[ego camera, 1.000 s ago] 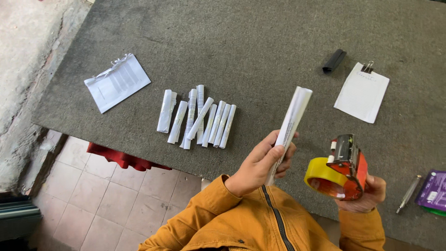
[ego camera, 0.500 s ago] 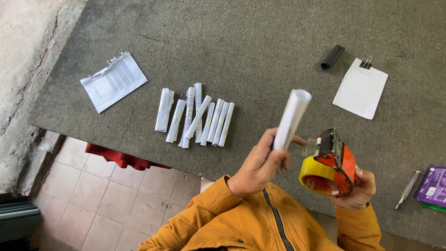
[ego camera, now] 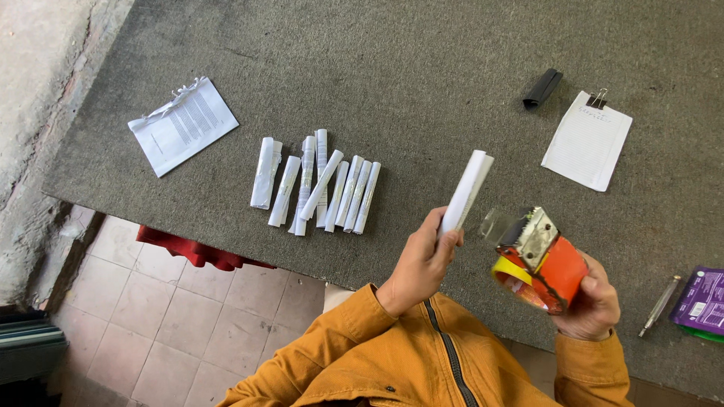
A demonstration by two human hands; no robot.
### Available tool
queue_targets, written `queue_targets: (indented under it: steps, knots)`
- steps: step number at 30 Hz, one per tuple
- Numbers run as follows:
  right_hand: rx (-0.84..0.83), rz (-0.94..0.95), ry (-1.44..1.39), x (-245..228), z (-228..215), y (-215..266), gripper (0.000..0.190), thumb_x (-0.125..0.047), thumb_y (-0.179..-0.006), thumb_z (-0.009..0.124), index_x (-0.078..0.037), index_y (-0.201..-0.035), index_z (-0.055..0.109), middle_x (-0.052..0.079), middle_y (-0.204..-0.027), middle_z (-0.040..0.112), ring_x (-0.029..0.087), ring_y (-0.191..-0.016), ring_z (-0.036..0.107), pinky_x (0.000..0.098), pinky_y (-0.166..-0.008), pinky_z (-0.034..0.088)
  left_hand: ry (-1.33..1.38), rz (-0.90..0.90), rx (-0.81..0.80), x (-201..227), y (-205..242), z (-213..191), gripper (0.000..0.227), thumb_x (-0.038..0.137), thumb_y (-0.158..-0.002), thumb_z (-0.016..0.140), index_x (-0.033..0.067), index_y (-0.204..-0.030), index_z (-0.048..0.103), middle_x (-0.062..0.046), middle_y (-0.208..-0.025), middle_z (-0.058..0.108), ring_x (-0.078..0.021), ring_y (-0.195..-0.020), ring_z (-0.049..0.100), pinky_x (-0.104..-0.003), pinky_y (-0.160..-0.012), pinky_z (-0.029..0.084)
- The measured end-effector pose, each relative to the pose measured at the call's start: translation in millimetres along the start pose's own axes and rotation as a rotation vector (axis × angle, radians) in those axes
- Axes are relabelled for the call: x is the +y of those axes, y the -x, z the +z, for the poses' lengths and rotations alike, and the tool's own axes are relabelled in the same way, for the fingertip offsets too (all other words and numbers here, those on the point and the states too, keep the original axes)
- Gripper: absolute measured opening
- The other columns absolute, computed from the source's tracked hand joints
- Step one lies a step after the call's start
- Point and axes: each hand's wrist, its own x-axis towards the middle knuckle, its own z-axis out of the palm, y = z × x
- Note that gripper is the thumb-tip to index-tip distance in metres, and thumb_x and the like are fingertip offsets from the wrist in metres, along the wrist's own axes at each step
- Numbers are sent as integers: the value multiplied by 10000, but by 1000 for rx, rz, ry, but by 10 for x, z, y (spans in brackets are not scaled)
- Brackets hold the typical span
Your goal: The person rolls sheets of paper into cylinders and secures them using a tape dispenser. The person also folds other sheets of paper into rectangular packets by hand on a workbench.
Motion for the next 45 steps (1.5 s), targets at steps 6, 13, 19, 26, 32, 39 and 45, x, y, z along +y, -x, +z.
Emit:
queue_targets:
  steps: [6, 13, 19, 26, 32, 39, 45]
  knots:
    - [-71, -136, 441, 29, -162, -109, 598, -434, -830, 637, 46, -1179, 716, 80, -931, 700, 192, -794, 661, 301, -677, 510, -242, -26, -56, 141, 39, 34, 372, 218, -1163, 501, 75, -1506, 501, -28, -960, 628, -155, -716, 471, -370, -645, 417]
    - [-42, -151, 697, -49, -23, -96, 368, -420, -803, 554, -56, -852, 575, -4, -686, 462, 120, -531, 390, 273, -444, 304, -298, -27, -112, 377, 55, 17, 421, 177, -1142, 487, 106, -1557, 500, -86, -1089, 742, -242, -892, 636, -410, -822, 505]
    - [-65, -204, 732, -88, -53, -87, 468, -526, -827, 567, -60, -867, 588, 7, -720, 509, 127, -576, 411, 285, -509, 302, -210, -1, -212, 333, 58, 5, 455, 115, -1156, 462, 102, -1611, 463, -63, -1088, 684, -207, -957, 608, -372, -904, 497]
    - [-81, -222, 697, -34, -323, -63, 505, -437, -814, 580, -5, -1063, 657, 104, -917, 678, 180, -690, 578, 306, -593, 445, -6, -42, -277, 302, 93, -28, 517, 244, -1211, 408, 96, -1706, 406, -33, -1006, 629, -129, -781, 489, -302, -719, 460]
    - [-107, -244, 899, -207, 22, -60, 599, -549, -852, 524, -9, -1030, 713, 76, -931, 740, 164, -702, 613, 305, -627, 444, 57, -81, -240, 368, 89, -31, 526, 254, -1168, 423, 92, -1667, 470, -18, -967, 620, -119, -728, 507, -279, -665, 449]
    - [-119, -279, 972, -191, 47, -55, 752, -705, -919, 553, 1, -1103, 734, 32, -768, 659, 125, -628, 526, 275, -600, 408, 32, -65, -128, 277, 37, 3, 444, 527, -1166, 395, 124, -1241, 566, -22, -848, 652, -102, -637, 518, -270, -586, 446]
    - [-152, -309, 1168, -189, 86, -88, 590, -626, -942, 523, -72, -947, 724, 14, -776, 678, 129, -617, 500, 292, -602, 398, 67, -191, -157, 78, -27, -96, 172, 243, -1225, 414, 120, -1195, 531, -9, -828, 502, -114, -655, 481, -270, -560, 415]
